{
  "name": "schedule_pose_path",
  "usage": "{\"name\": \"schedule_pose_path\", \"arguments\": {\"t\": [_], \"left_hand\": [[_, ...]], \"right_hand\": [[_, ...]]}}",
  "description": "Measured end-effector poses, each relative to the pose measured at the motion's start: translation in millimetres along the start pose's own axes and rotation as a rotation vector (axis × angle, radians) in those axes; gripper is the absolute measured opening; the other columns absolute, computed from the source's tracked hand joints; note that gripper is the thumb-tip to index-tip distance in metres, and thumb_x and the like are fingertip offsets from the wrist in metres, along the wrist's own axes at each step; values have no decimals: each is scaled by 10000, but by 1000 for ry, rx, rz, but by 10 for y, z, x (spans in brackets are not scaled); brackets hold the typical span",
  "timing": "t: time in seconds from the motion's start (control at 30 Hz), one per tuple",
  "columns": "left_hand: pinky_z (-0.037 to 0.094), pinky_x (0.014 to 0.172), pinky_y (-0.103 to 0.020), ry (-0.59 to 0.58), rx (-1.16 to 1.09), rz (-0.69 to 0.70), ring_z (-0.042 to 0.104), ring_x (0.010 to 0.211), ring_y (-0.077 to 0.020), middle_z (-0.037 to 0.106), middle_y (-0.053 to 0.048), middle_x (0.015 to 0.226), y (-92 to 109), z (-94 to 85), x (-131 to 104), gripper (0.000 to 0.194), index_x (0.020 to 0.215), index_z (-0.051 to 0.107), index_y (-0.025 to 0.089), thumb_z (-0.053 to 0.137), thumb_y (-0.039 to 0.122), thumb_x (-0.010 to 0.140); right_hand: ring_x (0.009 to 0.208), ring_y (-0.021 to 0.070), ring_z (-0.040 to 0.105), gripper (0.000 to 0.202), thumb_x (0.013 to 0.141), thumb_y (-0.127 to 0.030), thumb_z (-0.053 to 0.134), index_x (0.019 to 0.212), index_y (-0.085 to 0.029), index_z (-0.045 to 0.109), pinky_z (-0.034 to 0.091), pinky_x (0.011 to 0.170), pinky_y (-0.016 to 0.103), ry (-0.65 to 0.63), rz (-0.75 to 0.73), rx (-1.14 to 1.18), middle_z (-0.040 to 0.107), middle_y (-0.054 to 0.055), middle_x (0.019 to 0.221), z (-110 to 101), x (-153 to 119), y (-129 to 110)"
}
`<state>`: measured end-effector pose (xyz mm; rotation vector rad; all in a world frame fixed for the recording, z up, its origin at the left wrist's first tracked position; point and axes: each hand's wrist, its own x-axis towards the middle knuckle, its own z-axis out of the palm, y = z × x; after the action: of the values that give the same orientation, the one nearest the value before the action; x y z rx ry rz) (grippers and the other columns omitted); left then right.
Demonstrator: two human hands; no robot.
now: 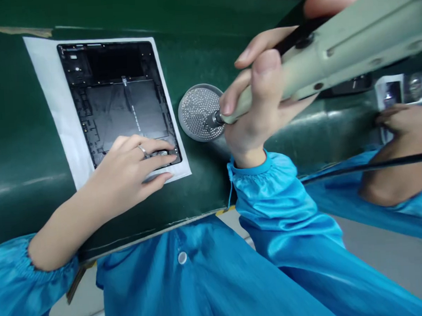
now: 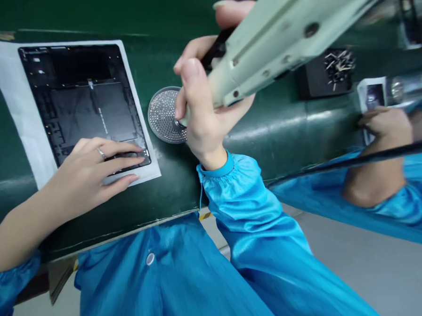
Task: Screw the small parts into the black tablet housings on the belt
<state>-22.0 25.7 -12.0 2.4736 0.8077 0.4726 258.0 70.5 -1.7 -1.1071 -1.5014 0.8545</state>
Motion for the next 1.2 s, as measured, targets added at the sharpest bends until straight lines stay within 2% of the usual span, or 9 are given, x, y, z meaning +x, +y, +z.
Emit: {"name": "schedule_pose_path", "arguments": {"t": [0.13, 0.2, 0.23, 0.3, 0.33, 0.4, 0.73, 0.97, 1.2], "left_hand": [[466, 1053, -511, 25, 11, 25, 686, 1269, -339, 742, -67, 1502, -21, 14, -8, 292, 1378, 774, 237, 613, 352, 1163], [466, 1043, -512, 30, 16, 31, 688, 1256, -335, 744, -64, 1497, -30, 21, -12, 287, 1379, 769, 236, 620, 349, 1161], [465, 1041, -514, 31, 16, 33, 688, 1253, -334, 744, -61, 1497, -33, 23, -13, 284, 1379, 767, 236, 624, 348, 1160], [463, 1043, -519, 32, 12, 34, 684, 1259, -335, 742, -56, 1500, -38, 24, -16, 283, 1380, 765, 239, 629, 349, 1158], [463, 1045, -520, 32, 9, 34, 682, 1265, -336, 741, -54, 1501, -40, 24, -17, 284, 1382, 764, 239, 631, 349, 1157], [462, 1047, -522, 30, 2, 33, 677, 1274, -339, 740, -53, 1501, -40, 22, -18, 282, 1379, 765, 236, 633, 346, 1155], [467, 1046, -519, 38, 18, 40, 683, 1255, -338, 745, -60, 1494, -37, 25, -8, 281, 1373, 767, 242, 625, 355, 1157], [465, 1060, -521, 22, 17, 31, 685, 1278, -347, 739, -67, 1503, -30, 22, -8, 286, 1382, 768, 238, 626, 338, 1155], [467, 1056, -531, 19, 14, 22, 674, 1294, -350, 737, -55, 1510, -29, 25, -5, 289, 1383, 765, 247, 611, 352, 1162]], "right_hand": [[964, 277, 787, 796, 897, -819, 793, 1491, -391, 481, 724, 743, 437, 71, -78, 5, 691, 46, 1122, 80, -59, -36], [779, 207, 750, 698, 939, -758, 796, 1456, -392, 504, 689, 628, 372, 156, -203, 48, 683, 20, 1067, 177, -5, 9], [646, 151, 681, 628, 964, -730, 786, 1421, -388, 527, 631, 533, 320, 218, -291, 81, 671, 1, 1023, 233, 44, 42], [422, 36, 404, 474, 1010, -682, 761, 1318, -367, 586, 361, 342, 226, 384, -500, 162, 618, -42, 905, 338, 156, 108], [394, 16, 321, 458, 1013, -682, 758, 1292, -355, 601, 260, 315, 223, 421, -552, 177, 601, -50, 875, 379, 203, 132], [385, 12, 268, 461, 1010, -693, 754, 1271, -346, 601, 172, 309, 238, 450, -568, 176, 582, -52, 846, 429, 261, 154], [410, 25, 298, 502, 989, -706, 776, 1265, -338, 576, 216, 329, 254, 431, -494, 141, 591, -43, 865, 413, 201, 97], [443, 43, 264, 661, 944, -845, 713, 1306, -354, 456, 240, 357, 258, 403, -370, 99, 496, -42, 834, 423, 180, 113], [462, 69, 325, 672, 955, -874, 662, 1322, -357, 439, 326, 383, 273, 348, -350, 65, 474, -45, 804, 380, 176, 141]]}}
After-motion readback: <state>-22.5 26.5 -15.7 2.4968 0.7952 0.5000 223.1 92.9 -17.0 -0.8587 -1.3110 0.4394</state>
